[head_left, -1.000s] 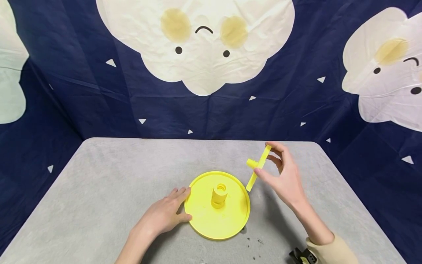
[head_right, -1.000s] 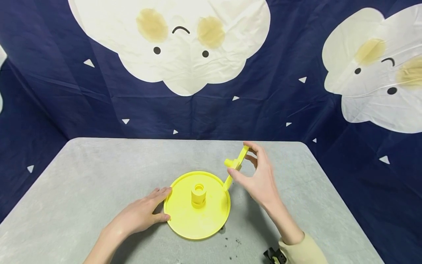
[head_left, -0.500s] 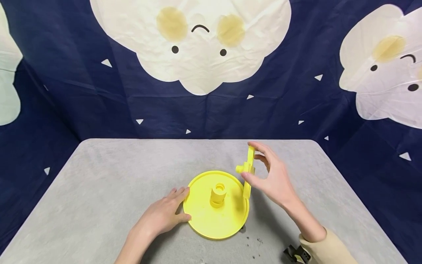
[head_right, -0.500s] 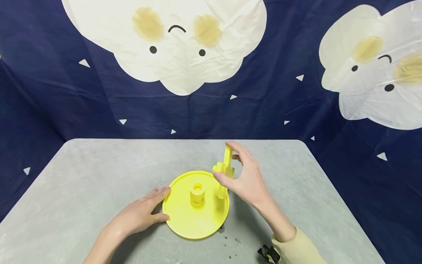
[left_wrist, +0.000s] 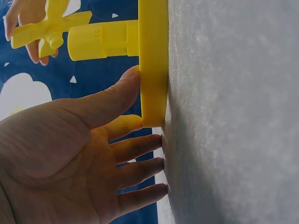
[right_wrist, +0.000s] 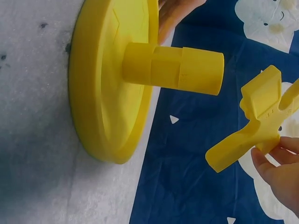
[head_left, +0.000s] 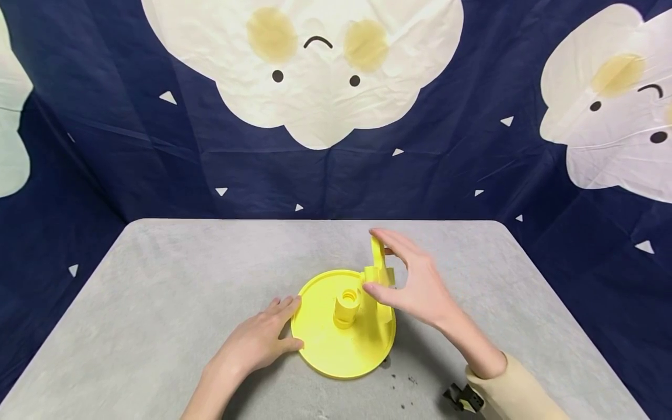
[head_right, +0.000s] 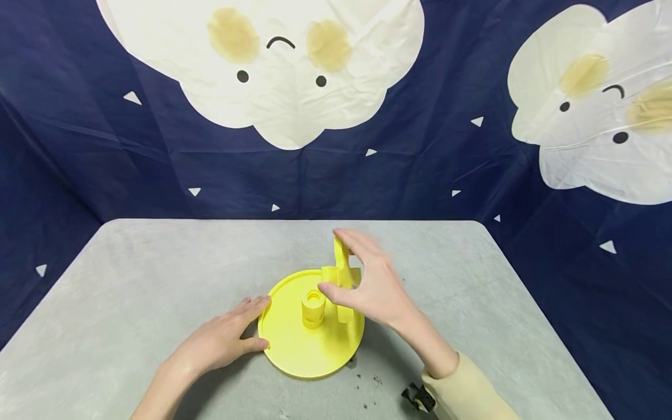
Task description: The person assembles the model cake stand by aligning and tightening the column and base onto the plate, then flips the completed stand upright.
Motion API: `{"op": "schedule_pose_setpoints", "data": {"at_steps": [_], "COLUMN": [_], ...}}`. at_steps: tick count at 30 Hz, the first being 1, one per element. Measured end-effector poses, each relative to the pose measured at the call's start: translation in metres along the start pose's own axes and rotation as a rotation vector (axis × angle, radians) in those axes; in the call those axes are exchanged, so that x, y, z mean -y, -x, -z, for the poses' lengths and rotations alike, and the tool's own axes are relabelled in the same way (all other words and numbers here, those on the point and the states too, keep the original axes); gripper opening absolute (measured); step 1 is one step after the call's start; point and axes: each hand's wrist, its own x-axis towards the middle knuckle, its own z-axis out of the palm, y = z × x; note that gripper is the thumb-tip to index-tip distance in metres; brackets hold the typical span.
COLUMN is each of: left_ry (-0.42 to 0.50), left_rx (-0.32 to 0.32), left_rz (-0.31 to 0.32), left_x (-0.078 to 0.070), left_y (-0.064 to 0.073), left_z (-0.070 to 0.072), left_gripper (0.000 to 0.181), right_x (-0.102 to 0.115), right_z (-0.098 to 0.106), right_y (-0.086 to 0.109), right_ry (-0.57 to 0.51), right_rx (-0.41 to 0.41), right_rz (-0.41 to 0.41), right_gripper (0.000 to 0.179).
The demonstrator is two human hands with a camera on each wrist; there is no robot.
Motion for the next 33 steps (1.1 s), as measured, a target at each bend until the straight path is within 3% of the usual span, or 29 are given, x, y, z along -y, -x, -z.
{"op": "schedule_pose_setpoints", "data": {"at_steps": [20, 33], "left_ry": [0.004, -0.002], "left_rx": [-0.01, -0.021], "left_rz": [-0.004, -0.015], "left_x": [-0.001, 0.0], "left_y": [0.001, 0.001], "left_z": [0.001, 0.0], "left_gripper": [0.076, 0.076], "right_x": [0.014, 0.022], "right_z": [-0.02, -0.029], "right_y": [-0.004, -0.01], "right_ry": [0.131, 0.227], "right_rx": [0.235, 0.276], "right_rz": [0.008, 0.065], "right_gripper": [0.081, 0.084]}}
